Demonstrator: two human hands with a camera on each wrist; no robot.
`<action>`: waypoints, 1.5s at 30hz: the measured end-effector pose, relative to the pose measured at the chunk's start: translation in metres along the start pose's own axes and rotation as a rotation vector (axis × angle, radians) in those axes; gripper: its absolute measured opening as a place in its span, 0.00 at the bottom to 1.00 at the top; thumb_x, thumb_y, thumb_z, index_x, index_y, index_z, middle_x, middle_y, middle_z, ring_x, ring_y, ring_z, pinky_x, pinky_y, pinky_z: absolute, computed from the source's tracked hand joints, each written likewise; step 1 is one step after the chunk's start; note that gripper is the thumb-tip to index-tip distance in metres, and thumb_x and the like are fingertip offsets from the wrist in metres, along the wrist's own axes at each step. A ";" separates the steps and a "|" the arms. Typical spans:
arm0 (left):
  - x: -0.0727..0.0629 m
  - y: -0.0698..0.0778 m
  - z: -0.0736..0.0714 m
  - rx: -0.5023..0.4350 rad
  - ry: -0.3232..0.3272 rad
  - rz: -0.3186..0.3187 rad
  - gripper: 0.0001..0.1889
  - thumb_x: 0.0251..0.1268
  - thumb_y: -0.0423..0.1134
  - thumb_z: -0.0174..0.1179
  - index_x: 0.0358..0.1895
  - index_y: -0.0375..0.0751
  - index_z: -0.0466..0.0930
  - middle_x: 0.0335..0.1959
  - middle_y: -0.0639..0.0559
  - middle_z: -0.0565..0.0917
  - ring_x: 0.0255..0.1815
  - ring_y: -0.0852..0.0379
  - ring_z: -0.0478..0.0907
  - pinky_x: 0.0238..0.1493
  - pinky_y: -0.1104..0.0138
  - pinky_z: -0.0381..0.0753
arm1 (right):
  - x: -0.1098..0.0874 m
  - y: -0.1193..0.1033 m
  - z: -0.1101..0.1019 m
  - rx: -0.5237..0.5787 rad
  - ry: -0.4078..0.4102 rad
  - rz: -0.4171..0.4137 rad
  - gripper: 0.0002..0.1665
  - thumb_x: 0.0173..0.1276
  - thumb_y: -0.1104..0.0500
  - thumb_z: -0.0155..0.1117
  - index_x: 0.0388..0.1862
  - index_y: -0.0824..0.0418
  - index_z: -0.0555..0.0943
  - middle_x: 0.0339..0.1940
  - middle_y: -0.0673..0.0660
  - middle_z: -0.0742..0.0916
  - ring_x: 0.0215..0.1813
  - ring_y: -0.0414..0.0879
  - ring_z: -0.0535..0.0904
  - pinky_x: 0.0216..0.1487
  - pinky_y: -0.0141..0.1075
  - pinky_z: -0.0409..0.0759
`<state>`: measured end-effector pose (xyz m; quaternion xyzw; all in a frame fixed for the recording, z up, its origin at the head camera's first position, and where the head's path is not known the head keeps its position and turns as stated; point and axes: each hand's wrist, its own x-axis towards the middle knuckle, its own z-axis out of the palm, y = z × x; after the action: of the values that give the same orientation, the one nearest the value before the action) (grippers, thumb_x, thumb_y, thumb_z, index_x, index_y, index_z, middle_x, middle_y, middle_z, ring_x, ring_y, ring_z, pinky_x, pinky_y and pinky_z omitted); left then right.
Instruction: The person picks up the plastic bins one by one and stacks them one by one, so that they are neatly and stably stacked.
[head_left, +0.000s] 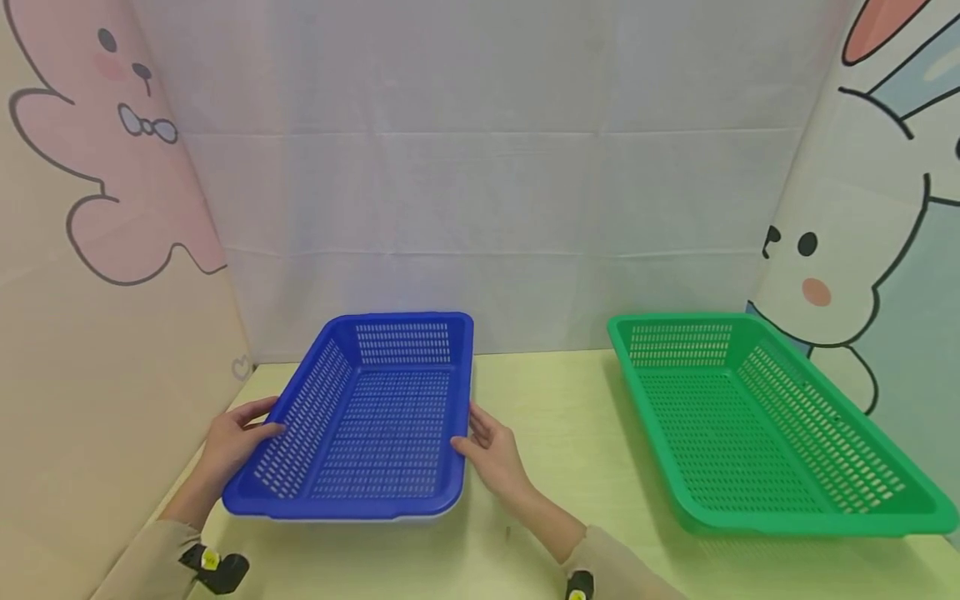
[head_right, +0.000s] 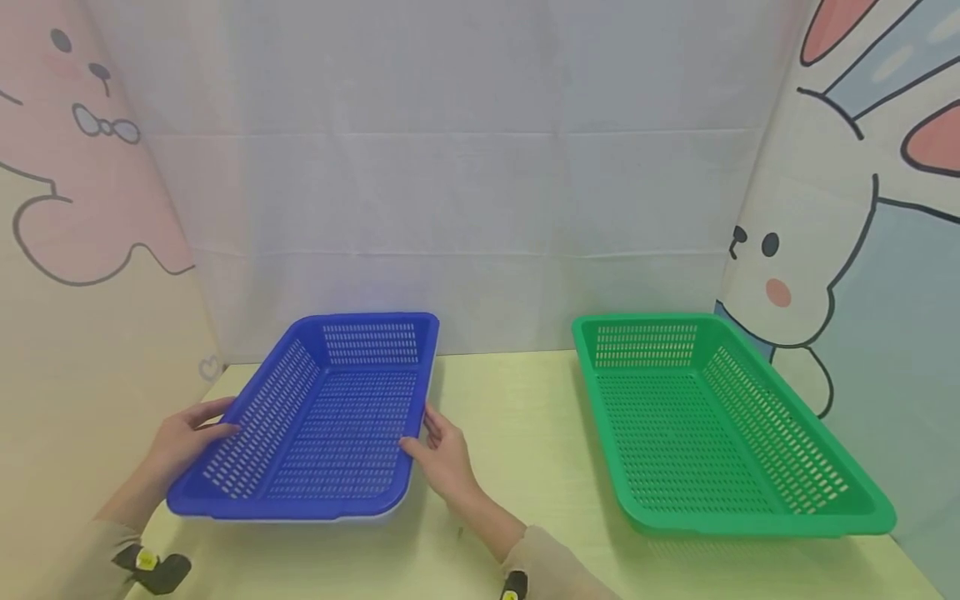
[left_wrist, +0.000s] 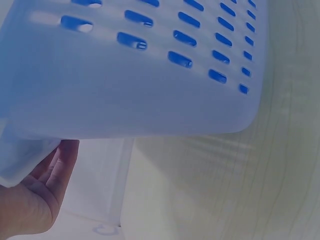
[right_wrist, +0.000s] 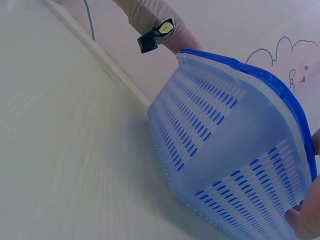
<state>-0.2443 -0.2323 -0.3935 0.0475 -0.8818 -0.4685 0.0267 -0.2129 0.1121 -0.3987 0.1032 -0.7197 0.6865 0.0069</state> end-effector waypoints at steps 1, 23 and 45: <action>0.000 0.001 0.001 -0.002 -0.002 -0.004 0.29 0.61 0.35 0.55 0.63 0.24 0.59 0.59 0.25 0.64 0.48 0.37 0.76 0.36 0.66 0.81 | 0.000 0.000 -0.001 -0.003 0.001 0.001 0.36 0.62 0.65 0.58 0.65 0.75 0.57 0.64 0.70 0.66 0.65 0.61 0.62 0.62 0.46 0.62; 0.000 0.013 0.017 -0.078 0.004 -0.020 0.29 0.58 0.32 0.56 0.62 0.25 0.61 0.61 0.27 0.64 0.44 0.45 0.79 0.33 0.68 0.81 | 0.001 0.005 -0.022 -0.062 -0.002 -0.012 0.34 0.62 0.64 0.58 0.65 0.73 0.59 0.64 0.69 0.67 0.65 0.60 0.62 0.63 0.47 0.61; -0.001 0.032 0.042 -0.129 0.038 -0.007 0.26 0.57 0.29 0.56 0.60 0.25 0.65 0.60 0.29 0.66 0.47 0.40 0.77 0.34 0.68 0.81 | -0.003 0.006 -0.051 -0.090 0.034 -0.013 0.33 0.62 0.65 0.58 0.65 0.72 0.61 0.63 0.68 0.69 0.64 0.59 0.65 0.61 0.45 0.64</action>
<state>-0.2493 -0.1793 -0.3905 0.0576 -0.8489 -0.5236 0.0446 -0.2179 0.1627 -0.4016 0.0958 -0.7489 0.6552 0.0282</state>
